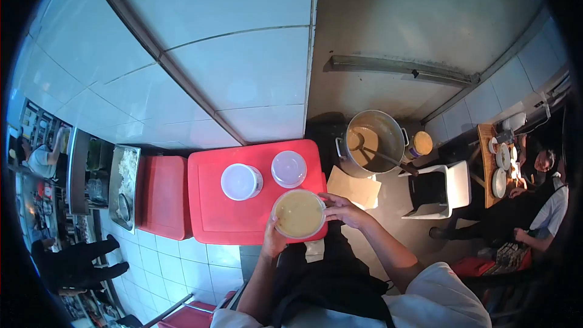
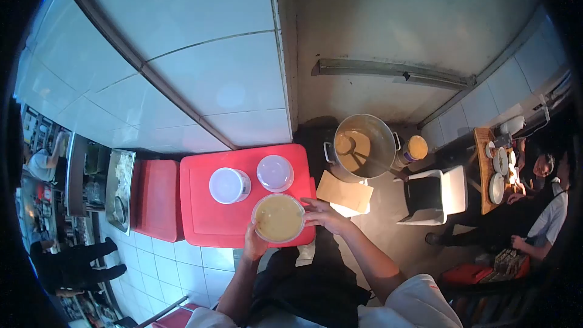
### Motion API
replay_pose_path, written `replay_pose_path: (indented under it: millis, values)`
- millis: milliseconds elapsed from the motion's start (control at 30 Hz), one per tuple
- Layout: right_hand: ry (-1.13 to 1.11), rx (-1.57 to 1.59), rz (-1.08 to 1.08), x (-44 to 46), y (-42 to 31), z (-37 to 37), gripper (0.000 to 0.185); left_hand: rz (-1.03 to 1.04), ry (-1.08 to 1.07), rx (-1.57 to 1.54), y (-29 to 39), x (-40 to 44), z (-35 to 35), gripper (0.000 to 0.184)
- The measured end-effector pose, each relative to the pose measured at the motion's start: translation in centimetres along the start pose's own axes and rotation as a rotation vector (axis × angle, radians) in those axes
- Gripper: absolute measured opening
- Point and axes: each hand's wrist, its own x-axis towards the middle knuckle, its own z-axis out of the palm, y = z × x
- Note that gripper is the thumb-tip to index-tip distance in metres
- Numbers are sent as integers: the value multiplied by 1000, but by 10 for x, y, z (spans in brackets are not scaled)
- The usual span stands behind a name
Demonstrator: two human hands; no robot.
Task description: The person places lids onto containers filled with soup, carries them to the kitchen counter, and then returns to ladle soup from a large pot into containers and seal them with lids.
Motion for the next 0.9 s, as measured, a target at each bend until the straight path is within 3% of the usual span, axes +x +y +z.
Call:
replay_pose_path:
  millis: [267,567,900]
  values:
    - [83,63,-46,40,74,18,89,-33,-41,160,7,-1,-74,69]
    - [129,164,-26,102,145,0,84,-132,51,386,9,36,-157,54]
    - [178,168,-12,149,167,-19,84,-209,109,496,-10,79,-206,56]
